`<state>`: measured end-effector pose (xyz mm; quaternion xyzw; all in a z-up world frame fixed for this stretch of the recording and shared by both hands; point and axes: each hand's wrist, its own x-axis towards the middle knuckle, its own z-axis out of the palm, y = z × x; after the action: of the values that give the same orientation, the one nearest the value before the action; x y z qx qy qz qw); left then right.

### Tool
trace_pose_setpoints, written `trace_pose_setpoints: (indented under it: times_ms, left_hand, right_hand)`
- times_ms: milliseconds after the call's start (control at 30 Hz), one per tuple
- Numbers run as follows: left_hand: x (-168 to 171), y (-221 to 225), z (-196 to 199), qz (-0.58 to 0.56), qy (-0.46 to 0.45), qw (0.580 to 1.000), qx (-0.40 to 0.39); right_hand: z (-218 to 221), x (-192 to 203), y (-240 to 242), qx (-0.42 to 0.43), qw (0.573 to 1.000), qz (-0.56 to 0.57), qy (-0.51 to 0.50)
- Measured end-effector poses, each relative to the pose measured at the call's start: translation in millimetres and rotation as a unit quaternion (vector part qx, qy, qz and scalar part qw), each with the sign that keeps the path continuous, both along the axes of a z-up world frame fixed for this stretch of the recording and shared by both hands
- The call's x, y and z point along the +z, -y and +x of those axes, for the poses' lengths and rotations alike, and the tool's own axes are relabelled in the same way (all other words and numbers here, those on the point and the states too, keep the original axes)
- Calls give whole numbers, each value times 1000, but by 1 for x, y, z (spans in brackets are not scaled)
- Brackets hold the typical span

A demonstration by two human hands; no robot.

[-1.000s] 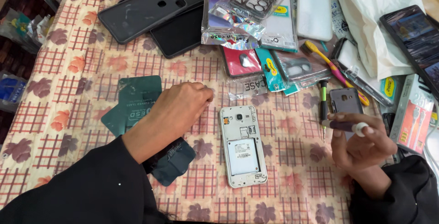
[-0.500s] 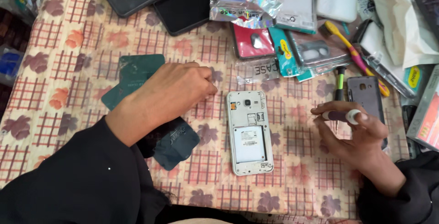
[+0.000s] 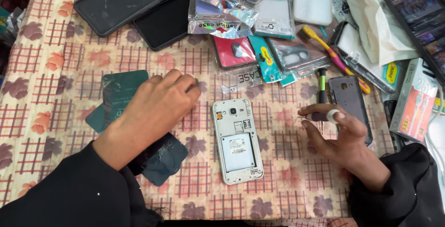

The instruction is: The person uses a screwdriver to remove screws from the back of a white smartphone. They then pry open the back cover and separate it from the main body, exposing the internal components. The person continues to remove additional screws from the internal frame.

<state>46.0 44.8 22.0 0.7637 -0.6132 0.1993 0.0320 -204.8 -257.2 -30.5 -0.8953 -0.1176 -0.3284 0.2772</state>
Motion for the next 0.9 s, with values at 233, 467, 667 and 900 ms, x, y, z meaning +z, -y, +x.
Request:
trace_pose_setpoints:
  times_ms: [233,467,667,900]
  left_hand:
    - [3,6,-1,55,-181,979,-79]
    - [-6,9,-21,108,-220,959,-144]
    - [-17,15,-23,63,-208,967,-135]
    - [-22,20,-29,-19,-269,947,-172]
  right_hand:
    - [2,11,-3,0,994,-106,35]
    - [5,20,-7,25,990,-136,40]
    - [0,3,4,22,988,-147,44]
    - [-43,-34,15,-38,827,509,-236]
